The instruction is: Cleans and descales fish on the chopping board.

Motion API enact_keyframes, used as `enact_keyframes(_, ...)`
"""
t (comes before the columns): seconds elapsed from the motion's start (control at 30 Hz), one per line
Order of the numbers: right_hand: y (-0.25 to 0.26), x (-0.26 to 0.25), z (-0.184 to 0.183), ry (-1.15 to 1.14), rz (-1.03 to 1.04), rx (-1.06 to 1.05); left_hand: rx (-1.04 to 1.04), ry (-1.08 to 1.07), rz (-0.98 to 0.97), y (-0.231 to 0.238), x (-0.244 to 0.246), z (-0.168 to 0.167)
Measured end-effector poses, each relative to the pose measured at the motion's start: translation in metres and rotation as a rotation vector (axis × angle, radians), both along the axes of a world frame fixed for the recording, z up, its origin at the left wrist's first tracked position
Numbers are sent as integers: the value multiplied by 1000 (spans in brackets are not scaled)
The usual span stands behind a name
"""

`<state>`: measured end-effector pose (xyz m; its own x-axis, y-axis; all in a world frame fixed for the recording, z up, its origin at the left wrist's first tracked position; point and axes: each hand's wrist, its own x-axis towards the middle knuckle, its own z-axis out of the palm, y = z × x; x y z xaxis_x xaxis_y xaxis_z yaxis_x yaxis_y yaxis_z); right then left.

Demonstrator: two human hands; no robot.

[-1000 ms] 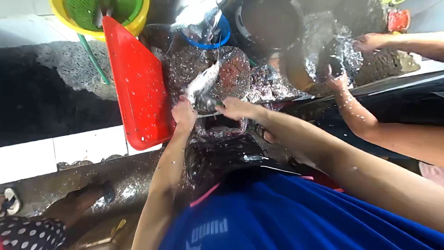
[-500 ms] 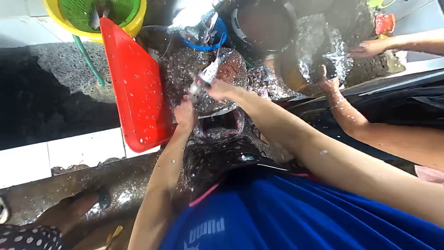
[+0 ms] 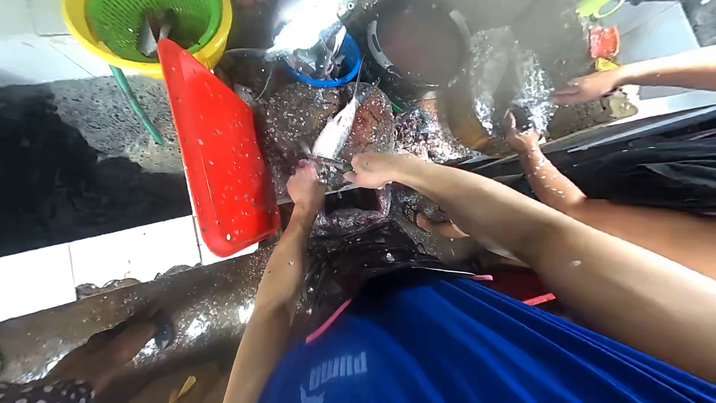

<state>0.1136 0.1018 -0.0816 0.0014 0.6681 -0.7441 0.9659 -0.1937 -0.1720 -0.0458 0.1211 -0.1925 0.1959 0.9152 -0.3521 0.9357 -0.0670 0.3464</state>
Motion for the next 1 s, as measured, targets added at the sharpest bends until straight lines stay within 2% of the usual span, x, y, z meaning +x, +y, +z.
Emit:
enact_keyframes(0.07, 26, 16, -1, 13, -27, -44, -37, -50, 24, 1, 1, -3)
enact_keyframes(0.13, 41, 19, -17, 27, -128, 18, -48, -55, 30, 3, 0, -4)
enact_keyframes(0.17, 36, 13, -28, 33, -164, 74, -46, -65, 23, 4, -1, -2)
enact_keyframes(0.23, 16, -2, -26, 54, -145, 91, -41, -81, -1, 9, -6, 0)
enact_keyframes(0.33, 27, 25, -19, 109, -94, -28, -76, -214, 2, 15, -25, -22)
enact_keyframes(0.4, 56, 61, -44, 162, -199, 35, -157, -349, 70, 24, -31, -32)
enact_keyframes(0.47, 63, 66, -88, 201, -355, 228, -298, -513, 185, 28, -32, -33)
enact_keyframes(0.53, 29, 24, -113, 279, -388, 339, -459, -654, 276, 29, -36, -24)
enact_keyframes(0.6, -9, -9, -110, 368, -306, 315, -595, -728, 306, 36, -54, -22)
enact_keyframes(0.67, -52, -12, -97, 432, -225, 169, -718, -826, 321, 23, -79, -20)
enact_keyframes(0.73, -71, 7, -101, 464, -198, 135, -775, -959, 315, 32, -79, -19)
enact_keyframes(0.77, -82, 15, -107, 462, -204, 134, -747, -943, 311, 36, -73, -18)
enact_keyframes(0.9, -137, 41, -141, 404, -320, 170, -435, -604, 355, 55, -30, -16)
enact_keyframes(1.0, -184, 53, -163, 394, -503, 207, -413, -597, 381, 61, -14, -21)
